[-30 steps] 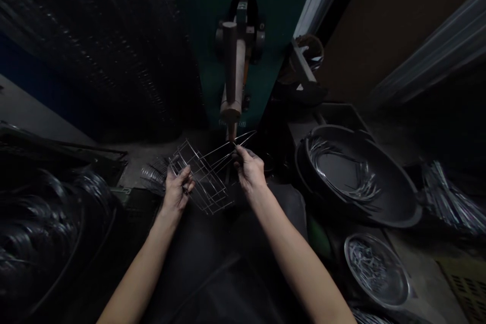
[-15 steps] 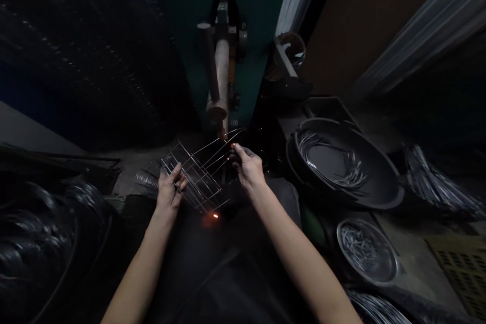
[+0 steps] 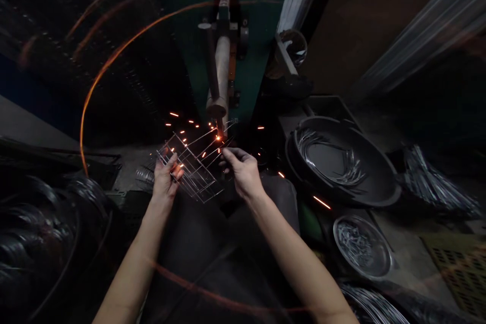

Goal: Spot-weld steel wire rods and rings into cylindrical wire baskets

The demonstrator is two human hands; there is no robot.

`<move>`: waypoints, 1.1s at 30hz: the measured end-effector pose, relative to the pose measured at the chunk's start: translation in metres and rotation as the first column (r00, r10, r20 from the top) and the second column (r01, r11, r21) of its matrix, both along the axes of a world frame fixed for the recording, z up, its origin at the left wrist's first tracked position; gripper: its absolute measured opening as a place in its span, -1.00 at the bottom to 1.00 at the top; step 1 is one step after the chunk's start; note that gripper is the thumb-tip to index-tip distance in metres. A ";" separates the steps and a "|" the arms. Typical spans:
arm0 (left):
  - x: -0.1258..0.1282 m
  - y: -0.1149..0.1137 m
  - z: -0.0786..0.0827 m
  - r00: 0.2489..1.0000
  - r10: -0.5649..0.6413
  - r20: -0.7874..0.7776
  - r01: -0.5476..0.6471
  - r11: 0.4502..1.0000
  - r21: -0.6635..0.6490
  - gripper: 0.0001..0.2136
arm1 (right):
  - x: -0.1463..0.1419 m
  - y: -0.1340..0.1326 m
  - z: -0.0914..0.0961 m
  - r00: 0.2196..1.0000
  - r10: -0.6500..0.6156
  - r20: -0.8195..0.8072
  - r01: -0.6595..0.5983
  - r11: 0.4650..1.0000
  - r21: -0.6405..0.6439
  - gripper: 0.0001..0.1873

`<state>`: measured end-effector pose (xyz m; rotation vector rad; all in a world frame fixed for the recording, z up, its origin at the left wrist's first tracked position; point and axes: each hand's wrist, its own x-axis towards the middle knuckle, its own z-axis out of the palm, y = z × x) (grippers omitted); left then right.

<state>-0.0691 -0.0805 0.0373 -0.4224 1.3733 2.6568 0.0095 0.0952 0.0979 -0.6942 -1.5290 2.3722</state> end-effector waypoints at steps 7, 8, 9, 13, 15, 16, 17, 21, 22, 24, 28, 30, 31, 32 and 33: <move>0.048 0.012 -0.013 0.994 -0.032 -0.105 0.022 0.995 -0.100 -0.54 | 0.010 -0.029 0.026 0.919 0.390 -0.064 -0.161 0.516 0.841 -0.77; 0.058 0.015 -0.018 0.989 -0.065 -0.130 0.049 0.991 -0.122 -0.53 | 0.007 -0.032 0.029 0.918 0.396 -0.006 -0.164 0.395 0.904 -0.72; 0.067 0.017 -0.025 0.983 -0.100 -0.155 0.077 0.986 -0.146 -0.53 | 0.004 -0.033 0.032 0.927 0.370 0.066 -0.185 0.294 0.938 -0.65; 0.094 0.022 -0.057 0.920 -0.310 -0.241 0.210 0.906 -0.367 -0.54 | -0.010 -0.020 0.028 0.926 0.205 0.316 -0.365 0.280 0.888 -0.39; 0.102 0.018 -0.071 0.853 -0.470 -0.227 0.319 0.814 -0.485 -0.56 | -0.010 -0.007 0.016 0.898 0.299 0.324 -0.433 0.460 0.775 -0.43; 0.105 0.014 -0.077 0.821 -0.537 -0.191 0.389 0.773 -0.501 -0.55 | -0.007 0.000 0.008 0.886 0.356 0.296 -0.454 0.544 0.705 -0.48; 0.106 0.009 -0.081 0.806 -0.575 -0.144 0.457 0.757 -0.466 -0.53 | -0.002 0.006 0.000 0.879 0.400 0.259 -0.467 0.611 0.640 -0.54; 0.102 -0.014 -0.086 0.807 -0.555 0.202 0.536 0.832 0.144 -0.26 | 0.027 0.025 -0.041 0.873 0.452 0.185 -0.480 0.727 0.491 -0.68; 0.098 -0.017 -0.085 0.795 -0.534 0.289 0.457 0.839 0.295 -0.18 | 0.035 0.028 -0.051 0.878 0.447 0.173 -0.471 0.741 0.478 -0.68; 0.091 -0.020 -0.079 0.763 -0.494 0.417 0.309 0.845 0.436 -0.10 | 0.055 0.032 -0.068 0.883 0.440 0.166 -0.464 0.758 0.458 -0.68; 0.084 -0.013 -0.061 0.765 -0.454 0.458 0.316 0.883 0.348 -0.30 | 0.100 0.035 -0.087 0.847 0.502 0.175 -0.519 0.710 0.476 -0.71; 0.082 -0.009 -0.052 0.782 -0.463 0.416 0.391 0.886 0.251 -0.43 | 0.122 0.047 -0.095 0.817 0.558 0.145 -0.533 0.635 0.559 -0.73; 0.081 -0.007 -0.049 0.793 -0.464 0.394 0.419 0.886 0.200 -0.47 | 0.134 0.058 -0.099 0.824 0.547 0.145 -0.513 0.613 0.601 -0.71; 0.080 -0.004 -0.047 0.804 -0.462 0.376 0.437 0.886 0.153 -0.50 | 0.147 0.072 -0.104 0.858 0.480 0.180 -0.475 0.611 0.633 -0.69; 0.079 0.002 -0.046 0.807 -0.466 0.362 0.457 0.882 0.118 -0.52 | 0.161 0.090 -0.108 0.899 0.343 0.274 -0.435 0.623 0.650 -0.67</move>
